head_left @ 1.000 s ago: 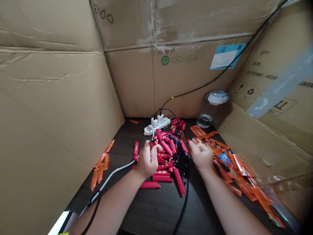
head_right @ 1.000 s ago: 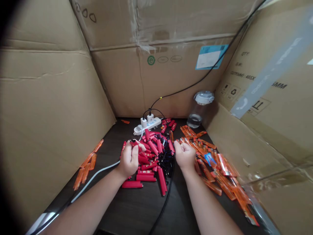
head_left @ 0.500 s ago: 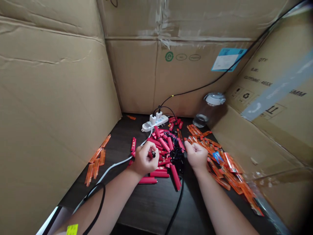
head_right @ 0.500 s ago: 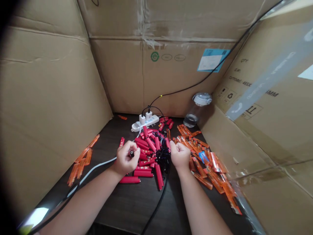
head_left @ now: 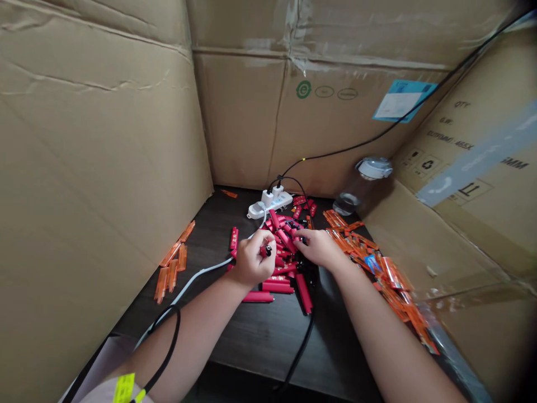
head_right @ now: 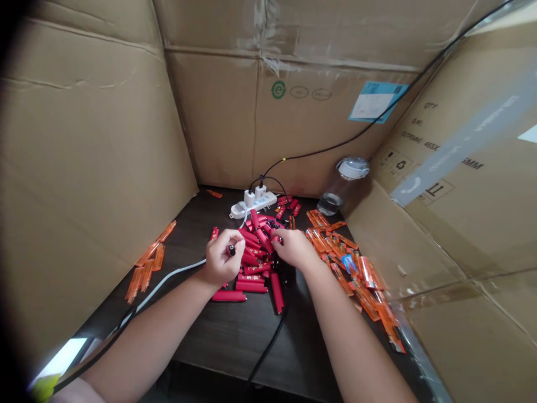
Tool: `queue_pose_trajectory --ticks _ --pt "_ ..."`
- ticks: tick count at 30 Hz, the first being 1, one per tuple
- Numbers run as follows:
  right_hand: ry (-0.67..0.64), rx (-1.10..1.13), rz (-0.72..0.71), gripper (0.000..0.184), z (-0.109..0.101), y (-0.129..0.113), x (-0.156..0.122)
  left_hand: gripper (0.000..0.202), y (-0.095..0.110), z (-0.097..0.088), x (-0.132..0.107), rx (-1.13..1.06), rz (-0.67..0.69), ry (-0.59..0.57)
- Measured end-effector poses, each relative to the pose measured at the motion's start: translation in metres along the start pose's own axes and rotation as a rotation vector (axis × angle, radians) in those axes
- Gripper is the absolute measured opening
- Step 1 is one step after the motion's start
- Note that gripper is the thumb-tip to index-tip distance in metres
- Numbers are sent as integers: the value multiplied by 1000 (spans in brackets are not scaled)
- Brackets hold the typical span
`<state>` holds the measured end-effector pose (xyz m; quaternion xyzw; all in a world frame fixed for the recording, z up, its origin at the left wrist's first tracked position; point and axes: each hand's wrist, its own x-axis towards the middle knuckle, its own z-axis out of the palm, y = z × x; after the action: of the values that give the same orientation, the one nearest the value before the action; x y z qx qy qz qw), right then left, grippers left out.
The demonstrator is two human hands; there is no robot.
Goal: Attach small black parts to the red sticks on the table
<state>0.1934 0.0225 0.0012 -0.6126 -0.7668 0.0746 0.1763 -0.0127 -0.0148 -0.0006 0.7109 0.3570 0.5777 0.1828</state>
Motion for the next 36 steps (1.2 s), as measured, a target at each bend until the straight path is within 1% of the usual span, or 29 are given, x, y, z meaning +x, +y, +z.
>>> queue_pose_trajectory --ticks 3,5,8,11,13,19,22,25,27,30,33,36 --pt "-73 -123 -9 27 -6 -5 8 7 0 0 0 34 37 -9" --pt "-106 -203 -29 25 -8 -11 12 8 0 0 -1 52 67 -18" --pt "-178 -321 -78 22 -9 -20 17 10 0 1 -1 80 94 -30" --pt "-245 -394 -76 25 -9 -26 22 11 -1 0 0 112 111 -18" --pt "-268 -401 -65 27 -9 -28 25 12 -2 0 1 138 122 -11" --pt "-301 -371 -86 21 -6 -22 30 15 -2 2 2 236 145 -48" --pt "-271 -330 -83 23 -5 -17 31 17 -2 4 1 257 156 -64" --pt "-235 -269 -64 23 -6 -12 34 17 -3 4 1 266 199 -86" --pt "-240 -256 -59 21 -8 -10 36 16 -3 4 1 283 214 -90" --pt "-265 -282 -53 21 -9 -12 36 15 -4 3 1 317 216 -84" --pt "-286 -335 -24 22 -9 -16 35 17 -4 3 1 327 246 -86" --pt "-290 -335 -44 20 -9 -18 34 19 -5 4 1 316 279 -81"
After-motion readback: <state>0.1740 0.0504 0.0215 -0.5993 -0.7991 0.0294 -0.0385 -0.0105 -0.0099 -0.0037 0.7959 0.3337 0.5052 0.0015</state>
